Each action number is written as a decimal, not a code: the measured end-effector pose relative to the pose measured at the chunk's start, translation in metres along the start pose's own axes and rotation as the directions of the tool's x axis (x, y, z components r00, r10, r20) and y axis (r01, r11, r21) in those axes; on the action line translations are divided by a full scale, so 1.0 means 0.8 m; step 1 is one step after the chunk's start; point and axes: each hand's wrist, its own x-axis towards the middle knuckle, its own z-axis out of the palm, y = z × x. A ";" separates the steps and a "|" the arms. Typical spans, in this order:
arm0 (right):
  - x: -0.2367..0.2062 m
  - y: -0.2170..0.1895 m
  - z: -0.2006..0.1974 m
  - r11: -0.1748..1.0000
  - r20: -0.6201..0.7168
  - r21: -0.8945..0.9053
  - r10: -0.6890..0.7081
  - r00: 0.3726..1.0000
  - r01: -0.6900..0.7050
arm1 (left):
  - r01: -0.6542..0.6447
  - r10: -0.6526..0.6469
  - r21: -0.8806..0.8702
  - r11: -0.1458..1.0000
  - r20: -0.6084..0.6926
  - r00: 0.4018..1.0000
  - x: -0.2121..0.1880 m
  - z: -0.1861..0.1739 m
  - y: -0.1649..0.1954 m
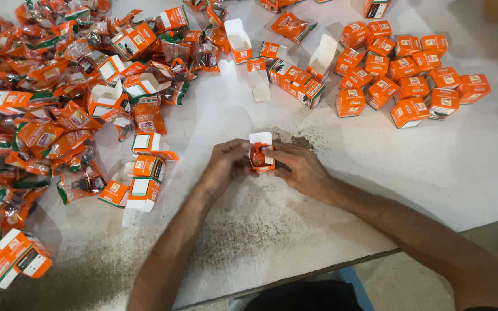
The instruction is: The person picks up small orange sachets from a pile on the table and places them into small open orange boxes, folding the box flaps closed. They set finished boxes aside and repeat the packing cycle with new boxes and sachets.
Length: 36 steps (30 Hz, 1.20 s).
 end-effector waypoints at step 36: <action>0.002 -0.013 -0.015 0.996 0.024 0.090 -0.027 0.999 0.025 | -0.673 0.594 0.739 -0.030 0.555 0.582 -0.046 0.039 -0.003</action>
